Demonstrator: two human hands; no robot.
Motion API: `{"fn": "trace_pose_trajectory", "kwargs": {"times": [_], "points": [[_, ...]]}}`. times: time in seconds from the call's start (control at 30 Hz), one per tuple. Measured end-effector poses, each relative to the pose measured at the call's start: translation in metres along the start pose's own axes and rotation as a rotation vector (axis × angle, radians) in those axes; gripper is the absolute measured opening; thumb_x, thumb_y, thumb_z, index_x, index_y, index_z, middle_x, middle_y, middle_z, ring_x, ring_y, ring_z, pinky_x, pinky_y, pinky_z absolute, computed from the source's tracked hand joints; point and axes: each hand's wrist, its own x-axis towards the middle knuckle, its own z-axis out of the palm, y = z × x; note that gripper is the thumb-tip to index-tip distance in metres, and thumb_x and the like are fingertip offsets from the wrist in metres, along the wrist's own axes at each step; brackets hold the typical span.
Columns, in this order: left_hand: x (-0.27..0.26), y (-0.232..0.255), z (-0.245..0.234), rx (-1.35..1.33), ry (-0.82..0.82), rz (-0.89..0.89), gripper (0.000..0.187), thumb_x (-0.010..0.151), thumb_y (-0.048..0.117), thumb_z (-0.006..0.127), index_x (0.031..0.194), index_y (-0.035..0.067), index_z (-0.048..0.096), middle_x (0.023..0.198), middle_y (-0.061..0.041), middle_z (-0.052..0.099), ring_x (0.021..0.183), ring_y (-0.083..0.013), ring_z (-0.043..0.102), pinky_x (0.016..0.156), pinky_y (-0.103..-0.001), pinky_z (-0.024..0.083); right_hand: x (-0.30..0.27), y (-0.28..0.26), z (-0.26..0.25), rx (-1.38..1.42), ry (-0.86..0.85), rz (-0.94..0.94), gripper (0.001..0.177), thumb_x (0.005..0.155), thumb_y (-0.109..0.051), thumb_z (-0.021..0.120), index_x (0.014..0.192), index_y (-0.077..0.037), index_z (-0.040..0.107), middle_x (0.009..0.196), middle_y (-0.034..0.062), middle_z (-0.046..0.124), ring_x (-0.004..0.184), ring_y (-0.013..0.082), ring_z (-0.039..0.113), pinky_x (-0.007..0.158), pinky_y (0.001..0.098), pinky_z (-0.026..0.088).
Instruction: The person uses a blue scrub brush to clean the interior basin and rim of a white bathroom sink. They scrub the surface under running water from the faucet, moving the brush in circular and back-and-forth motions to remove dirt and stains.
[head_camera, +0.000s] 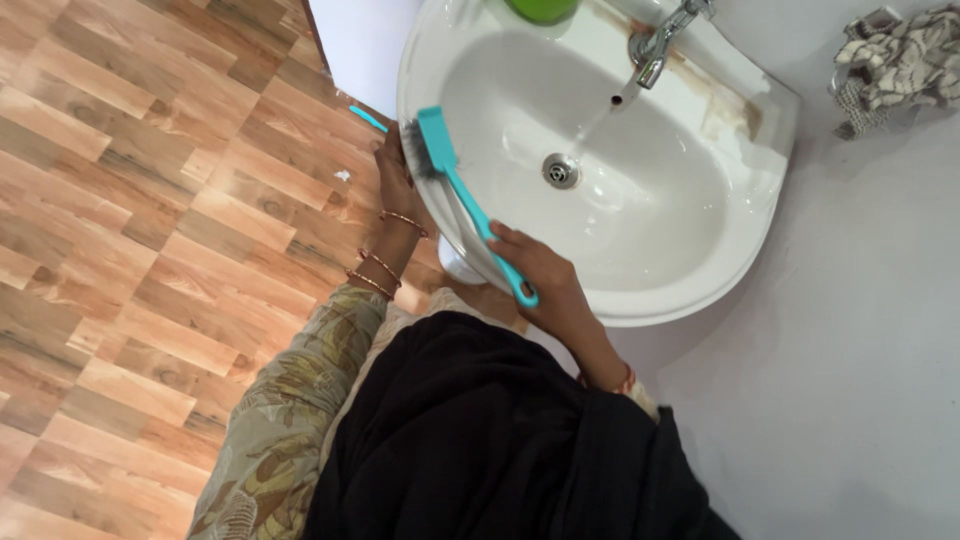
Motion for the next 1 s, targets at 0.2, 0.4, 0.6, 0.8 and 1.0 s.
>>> {"fn": "trace_pose_trajectory", "kwargs": {"times": [0.2, 0.4, 0.6, 0.8, 1.0], "points": [[-0.011, -0.006, 0.016, 0.42, 0.102, 0.151, 0.078, 0.107, 0.059, 0.02, 0.161, 0.003, 0.03, 0.165, -0.016, 0.037, 0.151, -0.0303, 0.038, 0.126, -0.041, 0.031, 0.021, 0.019, 0.033, 0.013, 0.081, 0.111, 0.058, 0.08, 0.014, 0.064, 0.136, -0.005, 0.063, 0.147, 0.0141, 0.061, 0.123, 0.0324, 0.067, 0.1, 0.0396, 0.06], [-0.014, 0.003, 0.019, 0.718, 0.172, 0.239, 0.075, 0.11, 0.055, 0.021, 0.161, 0.002, 0.03, 0.167, -0.018, 0.033, 0.154, -0.0316, 0.035, 0.127, -0.04, 0.028, -0.014, 0.009, 0.001, 0.031, 0.052, 0.047, 0.057, 0.083, 0.008, 0.072, 0.137, -0.01, 0.063, 0.146, 0.0087, 0.061, 0.128, 0.0307, 0.067, 0.103, 0.0392, 0.059], [-0.016, 0.0, 0.015, 0.765, 0.177, 0.276, 0.074, 0.11, 0.054, 0.021, 0.161, 0.001, 0.032, 0.167, -0.018, 0.035, 0.155, -0.0313, 0.034, 0.127, -0.04, 0.027, -0.001, 0.012, 0.002, 0.04, -0.068, 0.098, 0.072, 0.067, 0.016, 0.061, 0.135, -0.006, 0.064, 0.147, 0.0119, 0.06, 0.129, 0.0336, 0.064, 0.093, 0.038, 0.061], [-0.012, -0.007, 0.005, 0.628, 0.118, 0.235, 0.076, 0.109, 0.056, 0.02, 0.162, 0.002, 0.028, 0.168, -0.017, 0.031, 0.154, -0.0292, 0.032, 0.127, -0.042, 0.028, -0.002, 0.0, -0.009, 0.011, -0.126, 0.081, 0.063, 0.071, 0.016, 0.065, 0.13, -0.007, 0.067, 0.146, 0.0092, 0.062, 0.127, 0.0325, 0.066, 0.085, 0.0344, 0.062], [0.016, -0.008, -0.04, 0.29, -0.02, 0.162, 0.091, 0.103, 0.072, 0.021, 0.161, 0.004, 0.036, 0.164, -0.015, 0.042, 0.151, -0.0286, 0.041, 0.125, -0.041, 0.029, -0.006, -0.015, -0.02, -0.101, -0.147, -0.023, 0.053, 0.08, 0.004, 0.075, 0.13, -0.009, 0.067, 0.143, 0.0078, 0.063, 0.124, 0.0307, 0.067, 0.093, 0.0379, 0.062]]}}
